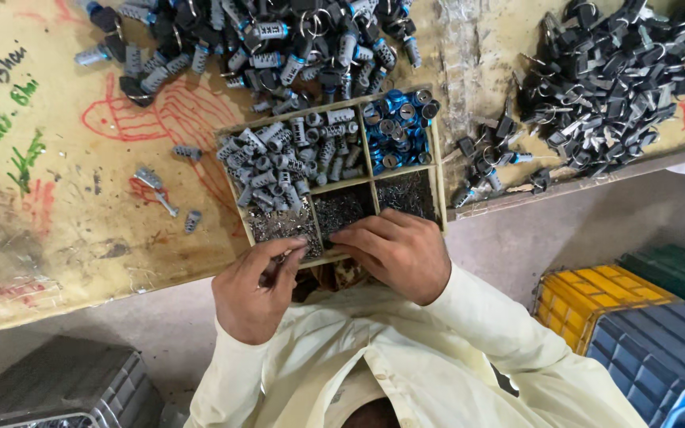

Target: The person assembles small key components by hand, inserting pins and attaching blue plastic caps to metal key blanks. The person repeatedly picks parts from a compartmentalized tray and assembles them one at a time.

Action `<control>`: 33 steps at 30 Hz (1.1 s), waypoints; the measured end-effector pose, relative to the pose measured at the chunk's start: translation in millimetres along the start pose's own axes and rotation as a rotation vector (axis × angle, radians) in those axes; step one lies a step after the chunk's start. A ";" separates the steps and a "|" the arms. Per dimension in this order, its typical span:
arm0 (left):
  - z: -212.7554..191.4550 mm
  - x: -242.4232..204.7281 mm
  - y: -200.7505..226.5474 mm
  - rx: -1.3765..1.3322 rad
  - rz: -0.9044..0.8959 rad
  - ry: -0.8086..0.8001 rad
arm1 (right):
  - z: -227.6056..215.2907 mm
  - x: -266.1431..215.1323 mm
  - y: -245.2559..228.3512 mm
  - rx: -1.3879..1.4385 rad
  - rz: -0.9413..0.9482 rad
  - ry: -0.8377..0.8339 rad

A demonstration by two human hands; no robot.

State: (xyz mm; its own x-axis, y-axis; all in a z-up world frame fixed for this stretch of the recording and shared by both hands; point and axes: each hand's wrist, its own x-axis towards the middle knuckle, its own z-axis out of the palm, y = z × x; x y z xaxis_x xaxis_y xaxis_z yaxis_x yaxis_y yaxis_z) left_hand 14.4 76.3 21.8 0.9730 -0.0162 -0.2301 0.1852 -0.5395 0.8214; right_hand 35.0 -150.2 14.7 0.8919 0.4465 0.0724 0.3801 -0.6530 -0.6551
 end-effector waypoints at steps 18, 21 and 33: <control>-5.6 -0.9 2.6 0.002 0.181 0.050 | 3.0 0.1 -2.2 0.028 0.003 -0.011; -6.8 -1.7 2.3 -0.026 0.153 0.049 | 5.5 0.5 -5.0 0.001 -0.008 0.008; -6.4 -6.1 -2.6 0.128 0.286 0.094 | 7.3 1.5 -10.2 0.004 0.019 0.051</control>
